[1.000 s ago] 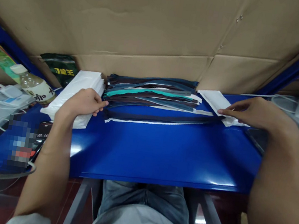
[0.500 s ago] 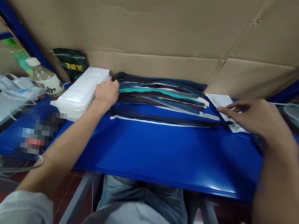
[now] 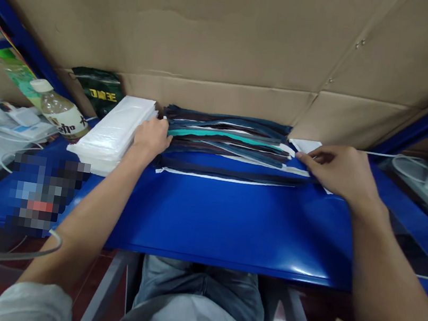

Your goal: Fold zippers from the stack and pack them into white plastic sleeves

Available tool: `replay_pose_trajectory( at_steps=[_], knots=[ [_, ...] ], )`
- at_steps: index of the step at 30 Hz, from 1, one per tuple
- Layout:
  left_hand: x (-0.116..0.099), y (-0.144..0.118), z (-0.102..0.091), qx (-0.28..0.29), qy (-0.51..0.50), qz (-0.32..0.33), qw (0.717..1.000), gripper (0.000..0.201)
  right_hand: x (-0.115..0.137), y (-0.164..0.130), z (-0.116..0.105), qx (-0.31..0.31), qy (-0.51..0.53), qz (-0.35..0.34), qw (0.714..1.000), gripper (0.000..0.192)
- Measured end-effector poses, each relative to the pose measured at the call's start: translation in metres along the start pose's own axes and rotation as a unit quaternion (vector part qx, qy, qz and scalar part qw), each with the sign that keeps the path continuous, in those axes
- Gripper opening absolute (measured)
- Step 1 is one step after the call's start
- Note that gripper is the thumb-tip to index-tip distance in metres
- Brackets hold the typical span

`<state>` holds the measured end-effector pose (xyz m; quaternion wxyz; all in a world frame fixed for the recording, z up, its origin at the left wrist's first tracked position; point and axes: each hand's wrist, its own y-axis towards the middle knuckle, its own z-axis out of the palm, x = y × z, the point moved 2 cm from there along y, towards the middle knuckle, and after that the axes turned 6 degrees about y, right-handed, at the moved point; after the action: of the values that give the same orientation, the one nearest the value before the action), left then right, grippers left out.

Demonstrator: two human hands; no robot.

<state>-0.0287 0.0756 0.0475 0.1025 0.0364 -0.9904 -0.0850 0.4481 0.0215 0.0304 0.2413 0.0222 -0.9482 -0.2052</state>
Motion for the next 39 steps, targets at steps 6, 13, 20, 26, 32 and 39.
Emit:
replay_pose_trajectory(
  at_steps=[6, 13, 20, 26, 32, 39],
  knots=[
    [0.001, 0.003, 0.003, -0.004, -0.007, 0.01, 1.0, 0.038, 0.016, -0.003, 0.014, 0.017, 0.009, -0.016, 1.0, 0.037],
    [0.006, -0.004, -0.002, -0.044, -0.051, 0.005, 0.998, 0.038, 0.024, -0.004, 0.03, 0.015, 0.013, -0.042, 0.999, 0.04],
    [-0.003, -0.008, -0.004, -0.142, -0.273, 0.049, 0.95, 0.025, 0.056, -0.015, 0.044, 0.006, 0.086, -0.089, 0.992, 0.028],
    [-0.066, -0.041, -0.005, -0.058, -0.538, 0.201, 0.817, 0.019, 0.104, -0.036, 0.065, 0.048, 0.219, -0.193, 0.955, 0.026],
    [-0.109, -0.079, -0.012, 0.022, -0.583, 0.24, 0.776, 0.02, 0.126, -0.053, 0.072, 0.098, 0.286, -0.234, 0.924, 0.02],
    [-0.116, -0.085, -0.014, 0.055, -0.58, 0.279, 0.764, 0.028, 0.128, -0.053, 0.069, 0.106, 0.281, -0.196, 0.933, 0.01]
  ],
)
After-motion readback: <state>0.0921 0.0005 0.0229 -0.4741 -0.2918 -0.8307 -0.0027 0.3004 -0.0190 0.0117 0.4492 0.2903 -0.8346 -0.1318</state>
